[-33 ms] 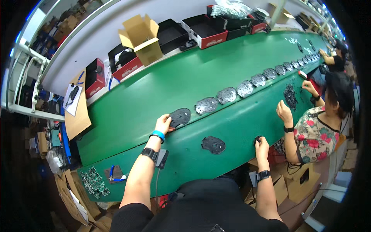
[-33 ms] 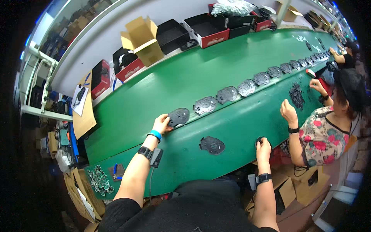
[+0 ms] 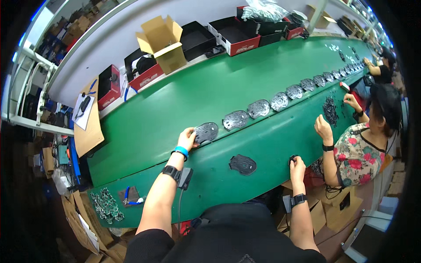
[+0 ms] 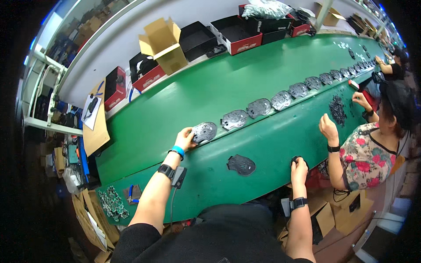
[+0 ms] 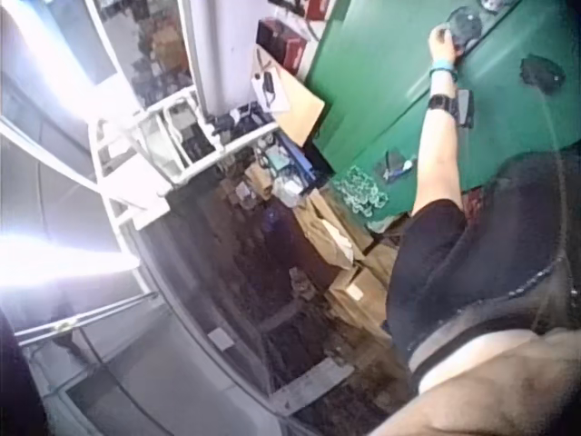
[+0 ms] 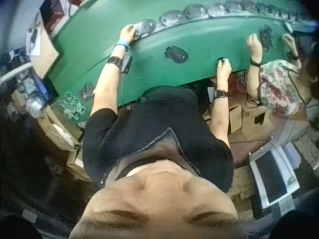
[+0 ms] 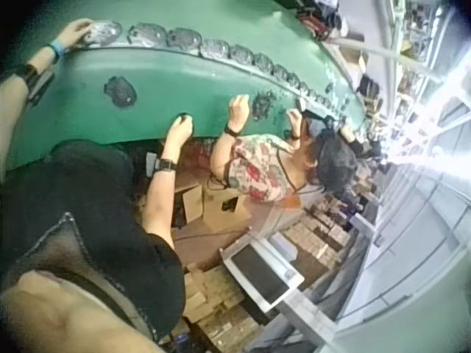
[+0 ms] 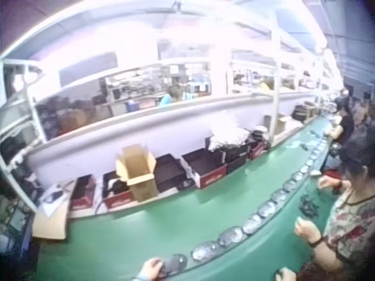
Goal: Applying glue to plastic mouse housings and assembling components on an assembly line.
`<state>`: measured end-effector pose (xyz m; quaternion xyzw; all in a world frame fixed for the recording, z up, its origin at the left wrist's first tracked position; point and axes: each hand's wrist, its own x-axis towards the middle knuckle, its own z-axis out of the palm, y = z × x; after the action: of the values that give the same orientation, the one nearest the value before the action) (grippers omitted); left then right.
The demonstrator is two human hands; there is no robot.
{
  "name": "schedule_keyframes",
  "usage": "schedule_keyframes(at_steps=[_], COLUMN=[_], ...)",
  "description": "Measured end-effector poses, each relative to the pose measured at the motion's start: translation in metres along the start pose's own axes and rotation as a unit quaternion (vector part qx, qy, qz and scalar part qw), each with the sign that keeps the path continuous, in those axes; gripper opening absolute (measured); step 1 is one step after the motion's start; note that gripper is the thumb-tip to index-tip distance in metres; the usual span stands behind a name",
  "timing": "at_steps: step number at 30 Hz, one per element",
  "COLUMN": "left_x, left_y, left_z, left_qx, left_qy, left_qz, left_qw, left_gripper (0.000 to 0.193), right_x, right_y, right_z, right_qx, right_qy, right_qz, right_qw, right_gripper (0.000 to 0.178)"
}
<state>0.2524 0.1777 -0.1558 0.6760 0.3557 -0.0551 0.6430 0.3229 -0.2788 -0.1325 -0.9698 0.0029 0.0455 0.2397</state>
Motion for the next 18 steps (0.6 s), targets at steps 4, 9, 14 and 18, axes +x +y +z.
schedule_keyframes(at_steps=[4, 9, 14, 18], left_x=[0.012, 0.034, -0.028, -0.099], left_y=[0.003, -0.029, 0.003, -0.011], left_z=[0.012, 0.005, 0.003, -0.018], left_qx=[0.061, 0.214, 0.064, -0.089], left_qy=[0.069, 0.127, 0.179, 0.269], left_qz=[0.05, 0.17, 0.111, 0.078], left_qw=[0.994, 0.954, 0.975, 0.956], left_gripper=[0.029, 0.031, 0.029, 0.025], right_x=[0.0, 0.002, -0.025, -0.061], right_y=[-0.016, -0.062, -0.177, -0.271], right_z=[0.001, 0.004, 0.033, 0.094], right_qx=[0.012, 0.049, 0.125, 0.076], right_qy=[0.006, 0.014, -0.078, -0.249], right_qz=[-0.037, -0.154, -0.326, -0.459], right_qw=[0.999, 0.987, 0.934, 0.849], right_gripper=[0.01, 0.011, 0.014, 0.009])
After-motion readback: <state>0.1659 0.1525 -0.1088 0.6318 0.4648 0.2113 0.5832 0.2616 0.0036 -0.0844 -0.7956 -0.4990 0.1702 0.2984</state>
